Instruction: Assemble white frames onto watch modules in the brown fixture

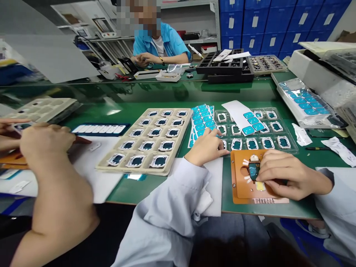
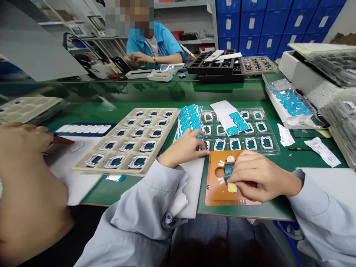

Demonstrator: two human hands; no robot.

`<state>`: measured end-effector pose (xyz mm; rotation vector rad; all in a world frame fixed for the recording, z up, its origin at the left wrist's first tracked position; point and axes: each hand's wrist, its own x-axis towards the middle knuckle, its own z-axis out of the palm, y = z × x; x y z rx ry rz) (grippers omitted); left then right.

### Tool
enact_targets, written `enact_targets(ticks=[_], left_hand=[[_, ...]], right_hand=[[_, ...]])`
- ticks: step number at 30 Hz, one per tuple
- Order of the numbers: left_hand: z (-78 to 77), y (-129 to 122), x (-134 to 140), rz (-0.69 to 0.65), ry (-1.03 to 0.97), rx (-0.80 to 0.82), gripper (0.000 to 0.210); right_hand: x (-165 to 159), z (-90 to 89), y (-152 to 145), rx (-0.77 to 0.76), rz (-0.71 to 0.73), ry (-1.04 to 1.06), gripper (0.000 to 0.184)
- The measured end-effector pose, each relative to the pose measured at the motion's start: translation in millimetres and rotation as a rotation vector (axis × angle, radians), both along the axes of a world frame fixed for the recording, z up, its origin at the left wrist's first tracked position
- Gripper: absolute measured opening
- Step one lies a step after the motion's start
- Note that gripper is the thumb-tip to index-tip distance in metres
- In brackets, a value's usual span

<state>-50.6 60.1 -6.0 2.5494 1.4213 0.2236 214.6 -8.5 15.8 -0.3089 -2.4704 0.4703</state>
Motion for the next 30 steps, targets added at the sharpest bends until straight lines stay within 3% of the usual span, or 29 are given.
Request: enact_targets(ticks=[6, 12, 15, 19, 23, 30], left_hand=[[6.2, -1.3, 3.2, 0.008, 0.039, -0.048, 0.024], [7.2, -2.3, 6.0, -0.077, -0.006, 0.005, 0.013], [11.0, -6.2, 9.8, -0.09, -0.191, 0.104, 0.028], [15.0, -14.7, 18.9, -0.097, -0.628, 0.243, 0.045], [14.2, -20.0, 28.2, -0.257, -0.88, 0.309, 0.039], [7.4, -26.1, 44.5, -0.603, -0.936, 0.441, 0.028]], right_hand=[[3.4, -2.8, 0.1, 0.01, -0.014, 0.092, 0.028], [4.5, -4.9, 3.5, -0.011, -0.269, 0.309, 0.027], [5.3, -8.0, 6.2, -0.035, -0.399, 0.339, 0.022], [5.9, -11.8, 11.9, -0.033, -0.536, 0.278, 0.015], [4.8, -12.8, 15.6, -0.003, -0.52, 0.196, 0.018], [-2.7, -16.5, 8.9, -0.05, -0.399, 0.146, 0.036]])
